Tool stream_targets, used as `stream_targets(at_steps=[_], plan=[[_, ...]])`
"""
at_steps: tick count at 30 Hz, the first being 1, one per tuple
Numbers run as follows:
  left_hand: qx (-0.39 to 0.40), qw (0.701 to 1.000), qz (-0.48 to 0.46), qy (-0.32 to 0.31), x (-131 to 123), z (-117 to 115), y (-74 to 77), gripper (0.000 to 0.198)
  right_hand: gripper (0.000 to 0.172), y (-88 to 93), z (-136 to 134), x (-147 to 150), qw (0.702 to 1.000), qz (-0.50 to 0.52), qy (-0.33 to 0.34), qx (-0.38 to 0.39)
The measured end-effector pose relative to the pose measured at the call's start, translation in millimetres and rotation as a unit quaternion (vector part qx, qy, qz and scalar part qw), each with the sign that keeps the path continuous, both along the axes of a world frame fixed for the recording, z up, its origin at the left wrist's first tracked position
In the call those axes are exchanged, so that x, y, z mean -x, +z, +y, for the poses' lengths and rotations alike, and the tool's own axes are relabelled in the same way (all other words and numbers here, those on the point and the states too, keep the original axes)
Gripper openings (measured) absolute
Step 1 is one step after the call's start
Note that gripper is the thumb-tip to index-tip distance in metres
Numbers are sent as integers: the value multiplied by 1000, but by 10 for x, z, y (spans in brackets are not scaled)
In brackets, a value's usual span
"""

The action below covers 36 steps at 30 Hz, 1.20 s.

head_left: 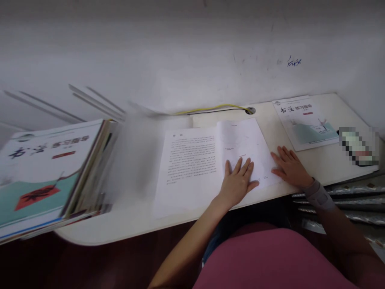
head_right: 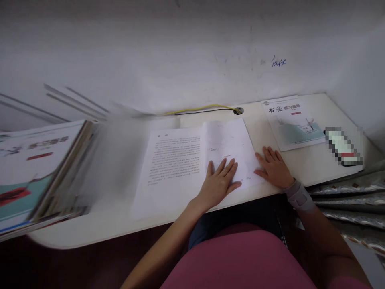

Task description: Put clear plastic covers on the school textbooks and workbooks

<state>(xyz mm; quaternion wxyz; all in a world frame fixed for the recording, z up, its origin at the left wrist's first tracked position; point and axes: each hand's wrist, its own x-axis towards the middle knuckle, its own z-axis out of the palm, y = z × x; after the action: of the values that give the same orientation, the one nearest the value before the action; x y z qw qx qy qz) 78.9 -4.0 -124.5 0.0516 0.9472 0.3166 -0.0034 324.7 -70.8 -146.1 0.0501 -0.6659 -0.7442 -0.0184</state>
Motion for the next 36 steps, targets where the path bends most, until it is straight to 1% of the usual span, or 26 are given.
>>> stream_targets(at_steps=[6, 12, 19, 28, 33, 36], plan=[[27, 999, 9, -15, -67, 49, 18, 65, 67, 6, 2, 6, 1000, -4, -1, -4], [30, 999, 11, -21, -78, 50, 16, 65, 67, -14, 5, 1, 1000, -2, -2, -3], [52, 998, 32, -34, -150, 96, 71, 68, 67, -62, -1, -25, 1000, 6, 5, -7], [60, 997, 31, -36, -212, 100, 85, 67, 68, -40, -2, -16, 1000, 4, 7, -9], [49, 998, 20, -42, -254, 110, 48, 67, 68, -65, 3, -37, 1000, 14, 14, -15], [15, 999, 6, -35, -215, 74, 38, 71, 68, -48, 6, -27, 1000, 16, 12, -14]])
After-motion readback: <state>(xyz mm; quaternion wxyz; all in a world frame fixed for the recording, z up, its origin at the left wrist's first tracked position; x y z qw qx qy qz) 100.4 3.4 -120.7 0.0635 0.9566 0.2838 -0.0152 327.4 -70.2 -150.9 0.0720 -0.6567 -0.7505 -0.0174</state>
